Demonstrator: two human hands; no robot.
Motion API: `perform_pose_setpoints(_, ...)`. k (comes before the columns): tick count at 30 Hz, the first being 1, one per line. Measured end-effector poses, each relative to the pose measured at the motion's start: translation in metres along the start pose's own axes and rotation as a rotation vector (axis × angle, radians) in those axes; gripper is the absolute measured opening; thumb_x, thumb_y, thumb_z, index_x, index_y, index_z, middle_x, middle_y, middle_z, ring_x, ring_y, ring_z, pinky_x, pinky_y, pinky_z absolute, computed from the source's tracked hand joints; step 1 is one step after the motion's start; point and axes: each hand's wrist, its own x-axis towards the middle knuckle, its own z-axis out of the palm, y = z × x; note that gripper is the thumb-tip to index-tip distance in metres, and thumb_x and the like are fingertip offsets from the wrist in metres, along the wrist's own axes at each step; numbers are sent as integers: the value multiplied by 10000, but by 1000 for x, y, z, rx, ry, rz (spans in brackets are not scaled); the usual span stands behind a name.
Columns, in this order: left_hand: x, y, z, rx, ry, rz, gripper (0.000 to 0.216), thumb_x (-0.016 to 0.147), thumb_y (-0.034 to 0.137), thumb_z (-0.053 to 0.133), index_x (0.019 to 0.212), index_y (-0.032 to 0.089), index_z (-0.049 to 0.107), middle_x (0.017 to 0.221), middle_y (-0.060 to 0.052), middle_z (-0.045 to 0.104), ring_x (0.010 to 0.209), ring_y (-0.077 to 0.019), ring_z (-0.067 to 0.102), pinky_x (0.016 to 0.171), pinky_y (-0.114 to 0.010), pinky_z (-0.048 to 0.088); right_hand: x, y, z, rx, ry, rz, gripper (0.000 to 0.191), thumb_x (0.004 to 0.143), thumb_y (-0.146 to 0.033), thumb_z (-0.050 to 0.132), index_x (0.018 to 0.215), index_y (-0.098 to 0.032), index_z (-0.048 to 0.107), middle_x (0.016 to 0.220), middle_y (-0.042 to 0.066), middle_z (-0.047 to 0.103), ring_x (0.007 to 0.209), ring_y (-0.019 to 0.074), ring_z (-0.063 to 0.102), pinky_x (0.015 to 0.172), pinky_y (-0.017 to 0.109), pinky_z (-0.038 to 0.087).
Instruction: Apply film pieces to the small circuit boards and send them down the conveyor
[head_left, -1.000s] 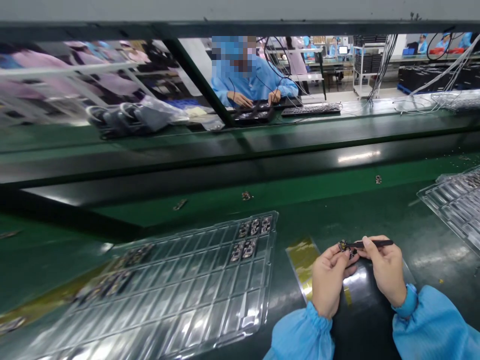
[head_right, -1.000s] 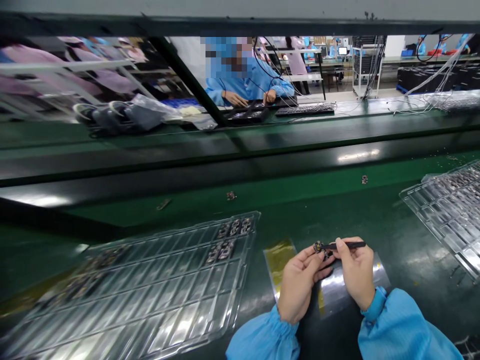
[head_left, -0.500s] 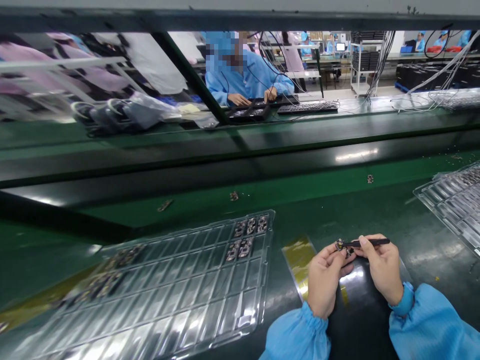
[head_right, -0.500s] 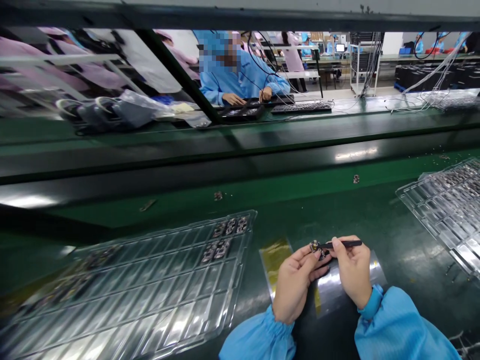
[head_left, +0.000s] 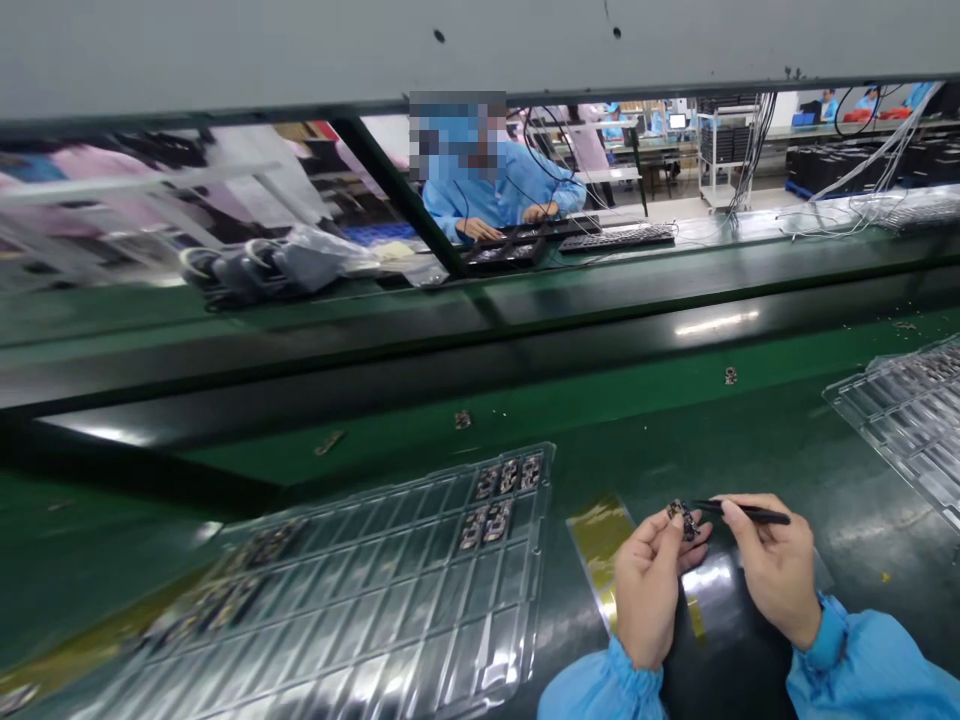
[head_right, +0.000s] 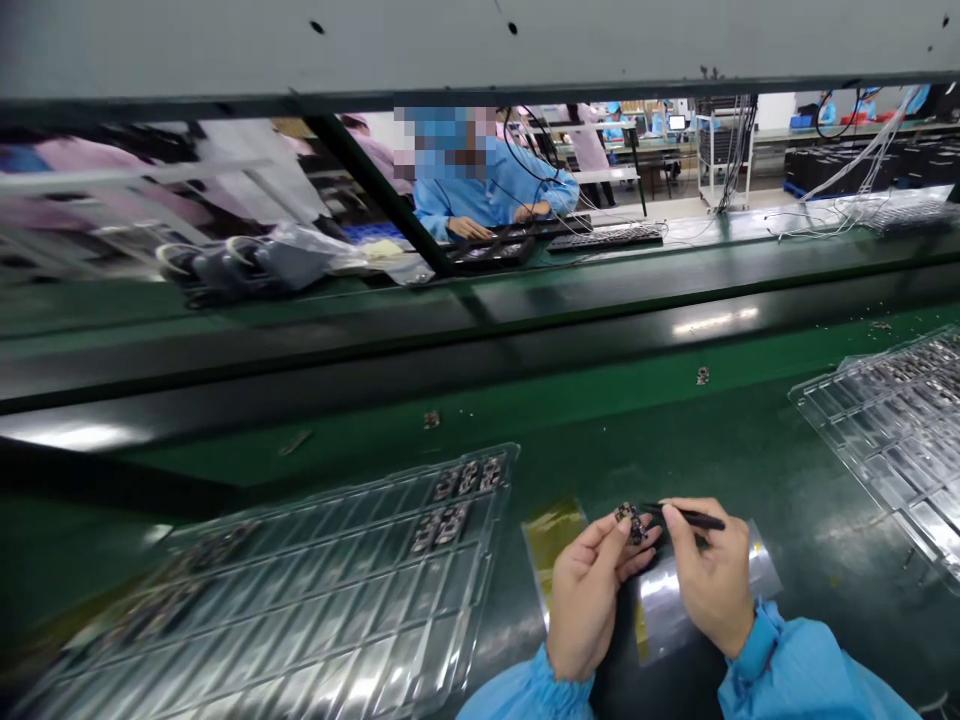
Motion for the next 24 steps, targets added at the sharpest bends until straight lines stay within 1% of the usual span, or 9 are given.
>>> perform_pose_setpoints(3, 3, 6, -2, -14, 75, 21, 322, 656, 337, 685, 865, 106, 599, 854, -115, 684, 747, -217, 665, 577, -240, 524, 2, 1, -10, -63, 78, -53, 187, 803, -309, 578, 851, -149, 661, 837, 97, 682, 746, 219, 653, 681, 315, 542)
perform_pose_setpoints(6, 21, 20, 0, 31, 90, 45, 298, 656, 316, 682, 841, 98, 599, 791, -119, 683, 673, -216, 669, 523, -243, 517, 4, 8, -16, -119, 121, -50, 195, 788, -325, 599, 871, -161, 666, 858, 87, 681, 733, 212, 654, 684, 302, 536)
perform_pose_setpoints(8, 46, 37, 2, 66, 104, 87, 273, 658, 297, 677, 821, 93, 600, 753, -118, 679, 633, -214, 667, 503, -249, 513, 4, 11, -16, -137, 101, -67, 188, 782, -322, 608, 877, -173, 670, 862, 78, 681, 742, 208, 653, 690, 288, 532)
perform_pose_setpoints(12, 106, 86, 2, 74, 150, 198, 187, 704, 250, 631, 802, 99, 581, 736, -89, 667, 623, -166, 659, 537, -237, 511, 5, 7, -13, -119, 45, -100, 147, 785, -301, 602, 852, -192, 674, 835, 62, 686, 760, 210, 651, 671, 266, 532)
perform_pose_setpoints(15, 130, 112, 2, 76, 150, 251, 138, 727, 206, 610, 807, 102, 569, 736, -68, 662, 619, -119, 648, 573, -206, 503, 7, 1, -12, -75, 49, -90, 139, 791, -296, 591, 823, -190, 675, 803, 68, 685, 739, 219, 651, 635, 271, 535)
perform_pose_setpoints(16, 131, 115, 2, 85, 134, 255, 150, 715, 196, 625, 820, 101, 573, 746, -69, 664, 628, -118, 648, 579, -205, 502, 8, 0, -12, -49, 56, -74, 144, 791, -302, 591, 818, -188, 675, 800, 71, 684, 731, 221, 650, 628, 275, 537)
perform_pose_setpoints(18, 120, 111, 2, 113, 75, 238, 225, 665, 182, 678, 854, 96, 590, 789, -85, 672, 671, -143, 655, 588, -221, 510, 11, -1, -12, 25, 64, -14, 167, 790, -322, 594, 827, -179, 672, 817, 77, 681, 710, 219, 650, 622, 284, 545)
perform_pose_setpoints(21, 86, 88, 2, 156, -16, 168, 318, 606, 190, 730, 882, 86, 613, 856, -121, 676, 733, -195, 660, 596, -254, 525, 14, -2, -13, 159, 55, 103, 213, 785, -355, 600, 855, -162, 659, 866, 88, 676, 696, 216, 649, 618, 302, 558)
perform_pose_setpoints(24, 53, 66, 3, 177, -43, 100, 343, 606, 226, 735, 898, 88, 617, 901, -137, 675, 760, -215, 661, 586, -250, 530, 15, -6, -12, 234, 34, 159, 230, 781, -366, 604, 851, -153, 654, 894, 93, 672, 736, 222, 645, 628, 311, 562)
